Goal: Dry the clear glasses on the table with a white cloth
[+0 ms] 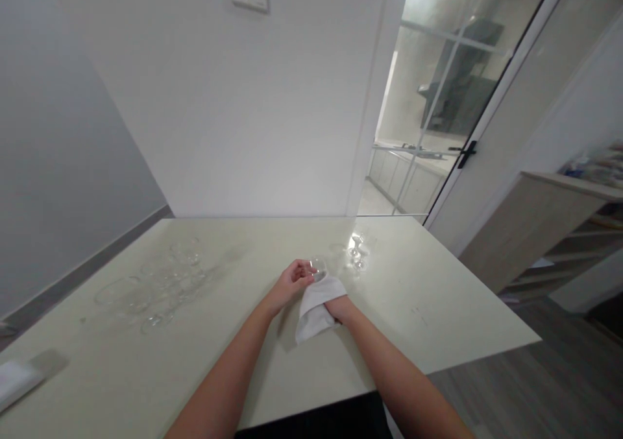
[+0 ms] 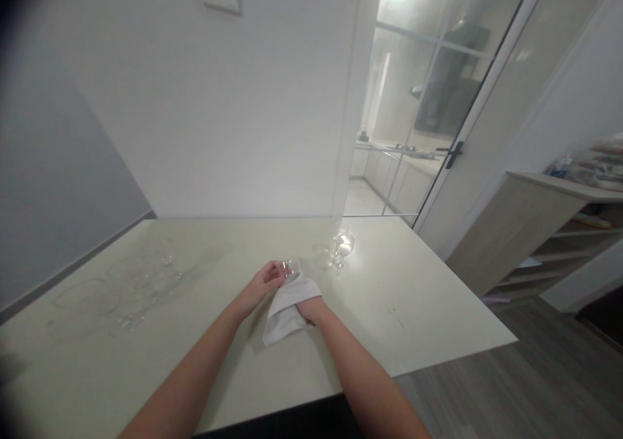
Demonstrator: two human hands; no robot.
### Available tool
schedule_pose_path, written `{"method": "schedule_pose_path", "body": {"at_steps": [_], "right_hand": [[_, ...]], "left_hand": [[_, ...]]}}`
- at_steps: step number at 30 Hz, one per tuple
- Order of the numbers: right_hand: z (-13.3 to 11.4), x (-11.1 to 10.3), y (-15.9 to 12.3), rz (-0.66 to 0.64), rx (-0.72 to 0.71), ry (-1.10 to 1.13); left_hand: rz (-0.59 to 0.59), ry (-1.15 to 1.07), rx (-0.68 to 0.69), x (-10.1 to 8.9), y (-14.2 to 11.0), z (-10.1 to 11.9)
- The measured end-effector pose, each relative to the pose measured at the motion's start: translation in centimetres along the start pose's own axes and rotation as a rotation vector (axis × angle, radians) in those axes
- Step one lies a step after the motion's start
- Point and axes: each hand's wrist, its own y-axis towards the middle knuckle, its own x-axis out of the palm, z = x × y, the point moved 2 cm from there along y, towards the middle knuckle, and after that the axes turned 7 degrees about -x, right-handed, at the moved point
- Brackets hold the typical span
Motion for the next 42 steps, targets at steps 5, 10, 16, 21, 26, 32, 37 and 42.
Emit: {"method": "schedule_pose_path", "body": {"at_steps": [5, 10, 16, 21, 26, 32, 37, 42], "right_hand": [[-0.4, -0.1, -0.2, -0.048, 0.024, 0.105], [-0.9, -0.2, 0.1, 0.108, 0.126, 0.248], [-1.5, -0.7, 0.8, 0.424, 0.233, 0.545], [-0.4, -0.2, 0.7, 0.448, 0.347, 0.693], [0.2, 1.1, 0.1, 0.247, 0.426, 0.728], [-0.8, 0.4, 0.1, 0.202, 0.276, 0.545], [-0.6, -0.1, 0.3, 0.169, 0.17, 0.288], [0.3, -0.4, 0.1, 0.117, 0.163, 0.121]], "left_hand": [[0.018, 0.049, -0.016, 0.3, 0.0, 0.1], [0.199, -0.121, 0.047, 0.0, 0.3, 0.1], [0.248, -0.332, 0.134, -1.0, 0.4, 0.0], [0.196, -0.445, 0.152, -1.1, -0.1, 0.8], [0.037, -0.259, 0.04, 0.2, -0.6, 0.5], [0.002, -0.095, -0.017, 0.8, -0.7, 0.4], [0.038, -0.044, 0.013, 0.7, -0.7, 0.8], [0.063, -0.012, 0.066, 0.7, -0.6, 1.0]]}}
